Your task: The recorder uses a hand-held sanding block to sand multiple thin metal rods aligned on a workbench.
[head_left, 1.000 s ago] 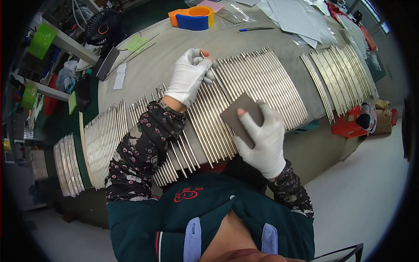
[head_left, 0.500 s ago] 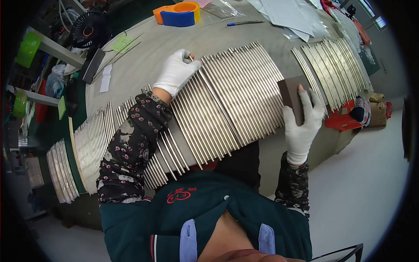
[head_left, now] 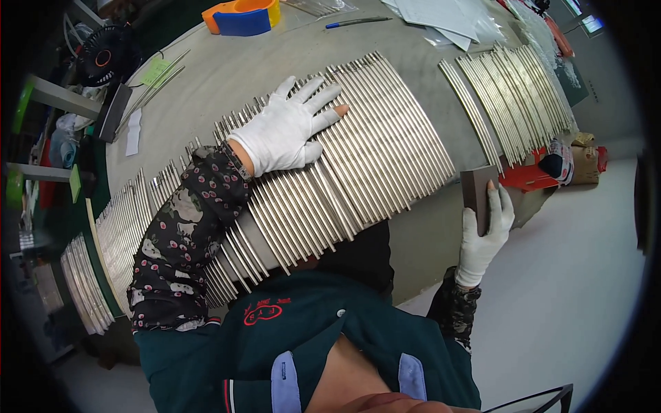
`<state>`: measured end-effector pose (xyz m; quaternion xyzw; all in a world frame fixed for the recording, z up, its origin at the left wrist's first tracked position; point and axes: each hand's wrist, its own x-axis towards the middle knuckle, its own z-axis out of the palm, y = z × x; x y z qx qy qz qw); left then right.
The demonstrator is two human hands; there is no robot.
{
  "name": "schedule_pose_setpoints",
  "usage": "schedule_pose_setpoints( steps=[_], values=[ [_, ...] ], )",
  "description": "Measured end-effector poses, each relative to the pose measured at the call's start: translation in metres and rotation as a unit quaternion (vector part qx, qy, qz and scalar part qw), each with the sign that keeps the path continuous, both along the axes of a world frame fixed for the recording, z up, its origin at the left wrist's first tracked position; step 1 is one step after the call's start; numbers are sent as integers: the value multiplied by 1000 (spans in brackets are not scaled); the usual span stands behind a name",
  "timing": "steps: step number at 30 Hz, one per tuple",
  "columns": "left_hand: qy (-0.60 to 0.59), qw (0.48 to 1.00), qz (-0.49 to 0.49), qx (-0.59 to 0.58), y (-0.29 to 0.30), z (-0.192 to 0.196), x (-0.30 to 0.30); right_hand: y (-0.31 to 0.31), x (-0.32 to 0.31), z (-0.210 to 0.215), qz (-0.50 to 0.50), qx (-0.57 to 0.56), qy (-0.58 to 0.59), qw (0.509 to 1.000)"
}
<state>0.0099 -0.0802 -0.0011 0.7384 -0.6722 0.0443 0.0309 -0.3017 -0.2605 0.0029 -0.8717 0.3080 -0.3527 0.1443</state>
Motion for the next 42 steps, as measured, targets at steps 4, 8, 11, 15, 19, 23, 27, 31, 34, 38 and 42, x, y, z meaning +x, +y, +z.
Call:
schedule_pose_setpoints(
  steps=[4,8,11,15,19,23,27,31,34,38,42],
  values=[
    [-3,999,-2,33,-2,1,-4,-2,-1,-1,8,-20,1,1000],
    [6,1000,-2,16,-15,-3,-6,-1,0,-2,8,-15,4,1000],
    [12,1000,7,17,-25,-3,-9,1,5,-2,23,-19,5,1000],
    [7,1000,5,6,-35,-5,-9,5,8,2,19,-16,4,1000],
    [5,999,23,26,-37,-5,-7,8,9,2,29,-12,3,1000],
    [0,998,17,-62,-17,2,0,7,6,7,46,-22,-10,999],
    [66,993,-30,-92,56,29,13,3,-5,3,31,-21,-3,999],
    [41,997,40,57,129,25,9,-1,-6,-3,22,-5,6,1000],
    [57,996,51,55,144,7,-5,2,4,-2,35,5,-8,999],
    [42,996,54,50,119,0,-8,12,19,5,76,1,-19,997],
    [54,996,69,6,94,-1,-11,16,25,6,102,3,-25,995]
  ],
)
